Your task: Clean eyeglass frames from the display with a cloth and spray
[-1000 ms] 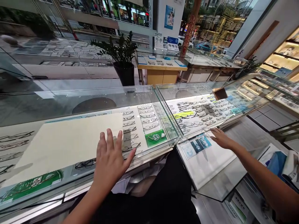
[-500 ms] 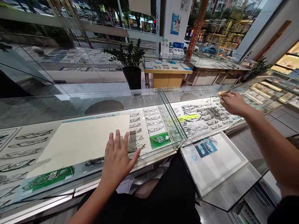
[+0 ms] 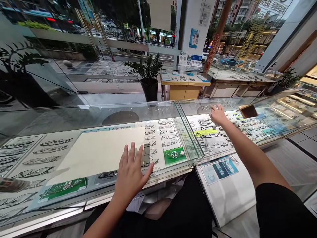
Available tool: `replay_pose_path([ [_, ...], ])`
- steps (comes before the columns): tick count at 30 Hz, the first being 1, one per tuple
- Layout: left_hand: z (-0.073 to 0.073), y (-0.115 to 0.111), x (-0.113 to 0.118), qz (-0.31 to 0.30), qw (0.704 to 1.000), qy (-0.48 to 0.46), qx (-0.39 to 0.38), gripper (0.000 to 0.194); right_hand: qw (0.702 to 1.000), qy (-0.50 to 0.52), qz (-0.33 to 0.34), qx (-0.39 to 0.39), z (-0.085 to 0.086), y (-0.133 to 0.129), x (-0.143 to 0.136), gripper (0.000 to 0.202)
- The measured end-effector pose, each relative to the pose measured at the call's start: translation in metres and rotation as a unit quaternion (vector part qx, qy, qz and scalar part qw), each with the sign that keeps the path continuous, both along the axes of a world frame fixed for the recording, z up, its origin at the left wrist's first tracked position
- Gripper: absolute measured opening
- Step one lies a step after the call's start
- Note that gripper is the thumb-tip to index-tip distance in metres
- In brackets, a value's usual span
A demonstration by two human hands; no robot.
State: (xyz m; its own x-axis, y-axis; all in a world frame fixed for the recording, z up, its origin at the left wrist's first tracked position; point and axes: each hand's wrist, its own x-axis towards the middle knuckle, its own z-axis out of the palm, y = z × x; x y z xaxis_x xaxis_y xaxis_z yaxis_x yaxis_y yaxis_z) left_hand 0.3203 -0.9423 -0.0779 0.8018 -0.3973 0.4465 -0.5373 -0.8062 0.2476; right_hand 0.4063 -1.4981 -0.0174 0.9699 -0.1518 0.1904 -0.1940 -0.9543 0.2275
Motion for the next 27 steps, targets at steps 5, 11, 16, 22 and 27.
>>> replay_pose_path([
  [5,0.0,0.0,0.0,0.0,1.0,-0.013,0.018,0.079,0.996,0.068,-0.002,0.056,-0.02,0.013,0.008,0.066],
  [11,0.0,0.0,0.0,0.001,1.0,-0.011,0.014,0.077,0.99,0.098,-0.027,0.098,-0.026,0.023,0.009,0.065],
  [16,0.0,0.001,-0.001,0.005,0.999,-0.02,0.036,0.075,0.986,0.095,-0.035,0.136,-0.016,0.029,0.008,0.063],
  [22,0.001,0.001,-0.001,0.003,0.999,-0.025,0.036,0.072,0.984,0.043,-0.011,0.171,0.028,0.055,-0.015,0.052],
  [27,-0.002,0.002,0.001,-0.001,0.999,-0.014,0.034,0.069,0.904,0.155,0.164,0.364,0.075,0.129,-0.101,0.028],
])
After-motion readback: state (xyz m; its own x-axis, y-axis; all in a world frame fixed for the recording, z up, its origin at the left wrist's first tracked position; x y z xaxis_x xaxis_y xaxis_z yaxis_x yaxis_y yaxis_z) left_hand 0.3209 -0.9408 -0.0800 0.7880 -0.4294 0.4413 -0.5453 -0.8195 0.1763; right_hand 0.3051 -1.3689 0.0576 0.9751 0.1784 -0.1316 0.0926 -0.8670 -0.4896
